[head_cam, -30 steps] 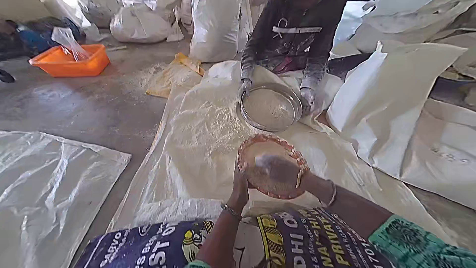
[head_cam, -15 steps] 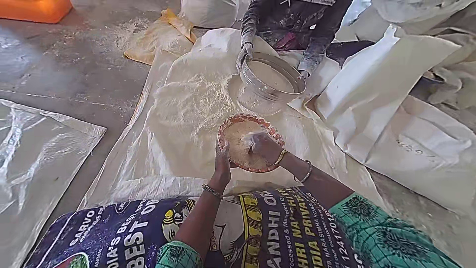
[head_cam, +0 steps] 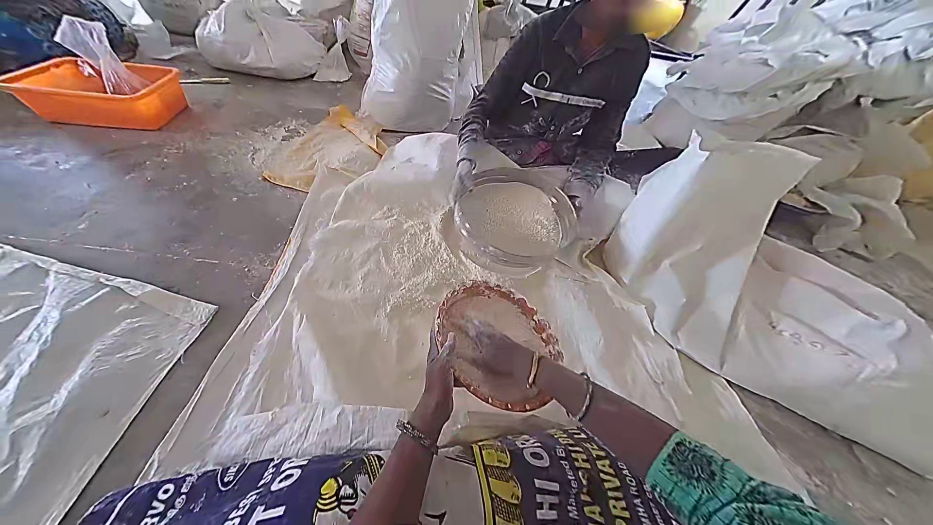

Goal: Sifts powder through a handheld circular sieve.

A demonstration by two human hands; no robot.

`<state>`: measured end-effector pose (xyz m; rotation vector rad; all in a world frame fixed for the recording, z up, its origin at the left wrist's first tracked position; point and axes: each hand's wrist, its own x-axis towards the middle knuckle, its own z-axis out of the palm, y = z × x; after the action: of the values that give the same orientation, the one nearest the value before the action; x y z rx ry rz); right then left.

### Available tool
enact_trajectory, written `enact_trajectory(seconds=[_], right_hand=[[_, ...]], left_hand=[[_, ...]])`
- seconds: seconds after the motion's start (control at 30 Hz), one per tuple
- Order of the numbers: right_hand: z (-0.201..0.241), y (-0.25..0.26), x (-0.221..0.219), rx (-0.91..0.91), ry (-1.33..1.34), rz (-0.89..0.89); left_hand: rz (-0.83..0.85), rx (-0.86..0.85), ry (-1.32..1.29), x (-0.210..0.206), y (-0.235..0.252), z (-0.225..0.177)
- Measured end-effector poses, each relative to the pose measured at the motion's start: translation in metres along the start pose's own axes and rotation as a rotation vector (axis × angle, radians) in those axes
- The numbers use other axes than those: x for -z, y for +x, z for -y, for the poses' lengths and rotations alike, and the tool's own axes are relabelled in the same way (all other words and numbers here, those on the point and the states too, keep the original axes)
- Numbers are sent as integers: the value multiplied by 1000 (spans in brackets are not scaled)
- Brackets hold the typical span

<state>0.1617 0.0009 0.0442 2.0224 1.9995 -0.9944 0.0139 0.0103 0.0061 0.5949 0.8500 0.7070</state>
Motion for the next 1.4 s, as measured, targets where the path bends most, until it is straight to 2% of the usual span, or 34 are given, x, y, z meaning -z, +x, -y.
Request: enact_trajectory(seconds=[0.07, 0.17, 0.2, 0.33, 0.37, 0.5, 0.63, 0.7, 0.8, 0.87, 1.0, 1.13, 1.23, 1.33, 1.4], right_hand=[[6, -12, -5, 136, -167, 27], [8, -25, 2, 31, -169, 8], [3, -28, 5, 0, -138, -35], [-21, -27, 23, -40, 75, -430], [-22, -22, 29, -74, 86, -459], [-11, 9, 41, -177, 100, -258], [12, 19, 13, -2, 27, -144], [24, 4, 7, 107, -19, -59], [31, -21, 7, 150, -101, 62], [20, -27, 8, 131, -142, 60], [-7, -24, 30, 14, -104, -90], [-16, -30, 48, -154, -56, 44], [-3, -28, 30, -182, -83, 126], [13, -22, 16, -179, -78, 83], [19, -17, 25, -172, -49, -13]], left_hand=[[-23, 8, -16, 0, 1, 1], [-41, 36, -38, -5, 3, 3], [-37, 34, -32, -7, 3, 2], [-67, -1, -35, -8, 0, -3], [-75, -14, -42, -8, -1, -5], [-20, 21, -37, -5, -3, -7], [16, 27, -29, 0, 0, -7], [13, 18, -47, 3, 2, -5], [-34, 25, -46, -1, 4, 0], [-38, 35, -39, -4, 4, 3], [-44, 35, -30, -5, 2, 0], [-74, 23, -66, 0, 5, -1], [-129, 66, -111, -4, 6, -1], [-124, 91, -86, -4, 7, 3], [-115, 66, -58, -3, 6, 2]])
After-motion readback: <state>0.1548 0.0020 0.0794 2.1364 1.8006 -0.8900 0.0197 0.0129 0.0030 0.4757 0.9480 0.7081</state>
